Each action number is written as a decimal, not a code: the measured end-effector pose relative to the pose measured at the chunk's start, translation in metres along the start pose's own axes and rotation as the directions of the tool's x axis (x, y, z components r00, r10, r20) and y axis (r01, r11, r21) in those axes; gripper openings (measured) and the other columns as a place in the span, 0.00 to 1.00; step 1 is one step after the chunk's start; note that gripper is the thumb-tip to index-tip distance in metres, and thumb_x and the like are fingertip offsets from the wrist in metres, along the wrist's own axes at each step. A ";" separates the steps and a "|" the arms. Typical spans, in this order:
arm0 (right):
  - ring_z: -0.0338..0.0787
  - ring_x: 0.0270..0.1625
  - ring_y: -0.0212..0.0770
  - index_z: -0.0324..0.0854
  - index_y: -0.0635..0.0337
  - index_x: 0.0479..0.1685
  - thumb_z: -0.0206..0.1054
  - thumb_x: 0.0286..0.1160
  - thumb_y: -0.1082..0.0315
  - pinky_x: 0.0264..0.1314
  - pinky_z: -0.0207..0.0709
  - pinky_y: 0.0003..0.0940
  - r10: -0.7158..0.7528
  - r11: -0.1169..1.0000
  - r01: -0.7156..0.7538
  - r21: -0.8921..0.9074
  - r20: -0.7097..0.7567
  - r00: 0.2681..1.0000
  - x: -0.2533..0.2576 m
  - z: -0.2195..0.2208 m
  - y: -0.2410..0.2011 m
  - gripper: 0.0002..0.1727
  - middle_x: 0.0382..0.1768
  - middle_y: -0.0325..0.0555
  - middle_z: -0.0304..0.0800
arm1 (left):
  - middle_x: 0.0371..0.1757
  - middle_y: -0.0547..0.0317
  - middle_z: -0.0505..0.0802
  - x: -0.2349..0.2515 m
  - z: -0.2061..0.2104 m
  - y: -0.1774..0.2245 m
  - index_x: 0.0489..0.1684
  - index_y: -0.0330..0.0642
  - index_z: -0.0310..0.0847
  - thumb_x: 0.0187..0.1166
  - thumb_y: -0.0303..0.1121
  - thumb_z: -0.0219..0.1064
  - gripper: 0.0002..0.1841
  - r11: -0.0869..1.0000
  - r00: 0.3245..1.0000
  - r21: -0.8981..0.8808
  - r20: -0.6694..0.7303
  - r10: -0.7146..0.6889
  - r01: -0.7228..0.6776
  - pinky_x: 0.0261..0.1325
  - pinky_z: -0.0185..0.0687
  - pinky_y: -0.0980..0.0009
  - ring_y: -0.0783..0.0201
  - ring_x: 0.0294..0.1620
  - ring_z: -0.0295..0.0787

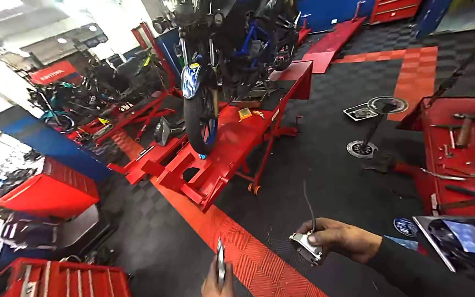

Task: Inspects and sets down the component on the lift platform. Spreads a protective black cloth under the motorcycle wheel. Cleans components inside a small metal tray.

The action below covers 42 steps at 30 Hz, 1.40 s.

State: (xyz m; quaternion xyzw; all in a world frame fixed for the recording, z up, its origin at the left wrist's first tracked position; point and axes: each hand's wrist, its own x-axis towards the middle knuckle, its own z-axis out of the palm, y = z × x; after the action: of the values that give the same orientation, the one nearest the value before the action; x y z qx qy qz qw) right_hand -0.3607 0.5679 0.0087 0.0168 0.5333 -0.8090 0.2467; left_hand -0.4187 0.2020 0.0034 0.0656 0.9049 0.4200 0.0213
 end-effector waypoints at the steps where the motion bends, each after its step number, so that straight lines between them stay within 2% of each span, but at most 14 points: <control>1: 0.95 0.47 0.46 0.85 0.59 0.61 0.76 0.70 0.51 0.51 0.91 0.45 -0.017 1.000 0.017 0.004 -0.037 0.999 0.001 -0.020 -0.006 0.26 0.49 0.53 0.94 | 0.52 0.41 0.93 0.056 0.024 0.018 0.66 0.34 0.84 0.84 0.48 0.63 0.26 1.000 0.999 0.022 0.048 -0.011 0.010 0.63 0.83 0.41 0.46 0.54 0.91; 3: 0.95 0.47 0.45 0.86 0.58 0.61 0.79 0.67 0.49 0.51 0.91 0.44 -0.034 0.999 0.037 0.031 -0.118 0.992 0.006 -0.057 -0.013 0.28 0.49 0.53 0.94 | 0.63 0.40 0.87 0.164 0.076 0.050 0.65 0.37 0.85 0.83 0.54 0.62 0.28 0.997 0.987 0.076 0.158 -0.020 0.008 0.70 0.79 0.40 0.43 0.65 0.85; 5: 0.95 0.47 0.45 0.86 0.58 0.62 0.80 0.65 0.47 0.52 0.91 0.44 -0.045 0.997 0.057 0.058 -0.186 0.982 0.017 -0.092 -0.021 0.30 0.49 0.53 0.94 | 0.69 0.35 0.85 0.262 0.133 0.073 0.70 0.34 0.80 0.86 0.51 0.61 0.29 0.994 0.976 0.114 0.215 -0.029 0.005 0.76 0.75 0.40 0.39 0.71 0.83; 9: 0.94 0.45 0.40 0.88 0.54 0.61 0.79 0.66 0.49 0.51 0.90 0.38 -0.096 0.991 0.120 0.063 -0.303 0.948 0.064 -0.159 -0.039 0.27 0.46 0.48 0.95 | 0.60 0.31 0.90 0.426 0.243 0.080 0.69 0.35 0.80 0.88 0.50 0.57 0.27 0.982 0.970 0.057 0.151 -0.189 0.182 0.68 0.76 0.32 0.34 0.65 0.86; 13: 0.94 0.45 0.38 0.89 0.52 0.62 0.79 0.67 0.49 0.50 0.90 0.38 -0.109 0.984 0.154 0.085 -0.392 0.913 0.117 -0.210 -0.084 0.26 0.47 0.47 0.95 | 0.59 0.31 0.90 0.525 0.299 0.078 0.75 0.38 0.76 0.90 0.50 0.53 0.27 0.933 0.933 0.019 -0.014 -0.360 0.361 0.64 0.79 0.32 0.32 0.63 0.87; 16: 0.94 0.47 0.38 0.88 0.52 0.65 0.77 0.70 0.50 0.52 0.90 0.36 -0.154 0.975 0.202 0.094 -0.373 0.915 0.156 -0.246 -0.130 0.26 0.50 0.47 0.95 | 0.61 0.34 0.91 0.581 0.311 0.071 0.84 0.41 0.68 0.90 0.47 0.53 0.28 0.897 0.911 0.160 -0.048 -0.409 0.411 0.67 0.79 0.34 0.35 0.64 0.88; 18: 0.94 0.47 0.39 0.89 0.53 0.63 0.78 0.68 0.50 0.52 0.90 0.38 -0.150 0.971 0.210 0.115 -0.389 0.909 0.179 -0.263 -0.160 0.26 0.49 0.48 0.95 | 0.67 0.35 0.88 0.599 0.315 0.066 0.90 0.43 0.61 0.91 0.46 0.52 0.30 0.886 0.925 0.274 -0.035 -0.379 0.373 0.66 0.80 0.35 0.35 0.65 0.88; 22: 0.94 0.44 0.38 0.90 0.54 0.61 0.80 0.65 0.48 0.49 0.90 0.37 -0.110 0.979 0.168 0.117 -0.391 0.914 0.229 -0.308 -0.208 0.27 0.46 0.48 0.95 | 0.69 0.37 0.86 0.610 0.324 0.058 0.86 0.52 0.69 0.90 0.42 0.53 0.25 0.872 0.945 0.369 -0.070 -0.319 0.321 0.59 0.85 0.36 0.37 0.58 0.91; 25: 0.94 0.42 0.36 0.90 0.55 0.59 0.80 0.64 0.48 0.47 0.90 0.34 -0.074 0.986 0.122 0.110 -0.362 0.929 0.264 -0.345 -0.232 0.27 0.44 0.47 0.95 | 0.72 0.37 0.84 0.612 0.333 0.048 0.89 0.54 0.65 0.91 0.44 0.53 0.27 0.862 0.936 0.368 -0.089 -0.340 0.348 0.57 0.86 0.38 0.38 0.56 0.92; 29: 0.94 0.45 0.38 0.89 0.55 0.60 0.79 0.67 0.48 0.51 0.89 0.36 -0.015 0.992 0.046 0.121 -0.245 0.969 0.309 -0.396 -0.255 0.27 0.47 0.48 0.95 | 0.69 0.37 0.85 0.607 0.339 0.041 0.89 0.52 0.66 0.89 0.42 0.56 0.27 0.832 0.926 0.408 -0.155 -0.343 0.377 0.54 0.89 0.40 0.39 0.52 0.93; 34: 0.93 0.45 0.38 0.88 0.58 0.60 0.78 0.67 0.50 0.50 0.89 0.37 0.074 0.992 -0.065 0.107 -0.080 0.994 0.356 -0.455 -0.285 0.27 0.48 0.49 0.94 | 0.70 0.42 0.87 0.601 0.346 0.037 0.90 0.56 0.64 0.90 0.43 0.54 0.28 0.782 0.902 0.457 -0.142 -0.407 0.424 0.55 0.88 0.39 0.40 0.56 0.93; 37: 0.95 0.45 0.40 0.88 0.59 0.60 0.78 0.68 0.52 0.50 0.91 0.39 0.122 0.986 -0.123 0.113 0.016 0.992 0.376 -0.478 -0.309 0.25 0.47 0.50 0.95 | 0.66 0.40 0.88 0.592 0.354 0.043 0.88 0.54 0.68 0.89 0.42 0.57 0.27 0.791 0.888 0.403 -0.235 -0.396 0.460 0.52 0.87 0.36 0.38 0.53 0.92; 40: 0.95 0.45 0.41 0.87 0.59 0.60 0.78 0.68 0.53 0.49 0.91 0.39 0.174 0.979 -0.181 0.091 0.082 0.981 0.395 -0.496 -0.326 0.25 0.46 0.50 0.95 | 0.65 0.43 0.89 0.588 0.362 0.054 0.90 0.54 0.65 0.87 0.40 0.59 0.29 0.802 0.896 0.404 -0.261 -0.360 0.440 0.48 0.88 0.36 0.39 0.48 0.93; 42: 0.95 0.45 0.42 0.87 0.60 0.60 0.76 0.69 0.53 0.50 0.91 0.40 0.200 0.976 -0.207 0.062 0.103 0.974 0.408 -0.503 -0.335 0.25 0.47 0.50 0.94 | 0.65 0.43 0.89 0.582 0.366 0.064 0.90 0.53 0.65 0.88 0.40 0.58 0.29 0.813 0.895 0.381 -0.259 -0.364 0.441 0.50 0.87 0.35 0.39 0.50 0.93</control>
State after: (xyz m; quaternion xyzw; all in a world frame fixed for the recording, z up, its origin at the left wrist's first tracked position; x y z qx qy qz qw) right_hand -0.9774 0.9545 -0.0401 0.0413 0.4866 -0.7981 0.3529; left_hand -0.9548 0.5994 -0.1745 -0.1617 0.9663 0.1997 0.0158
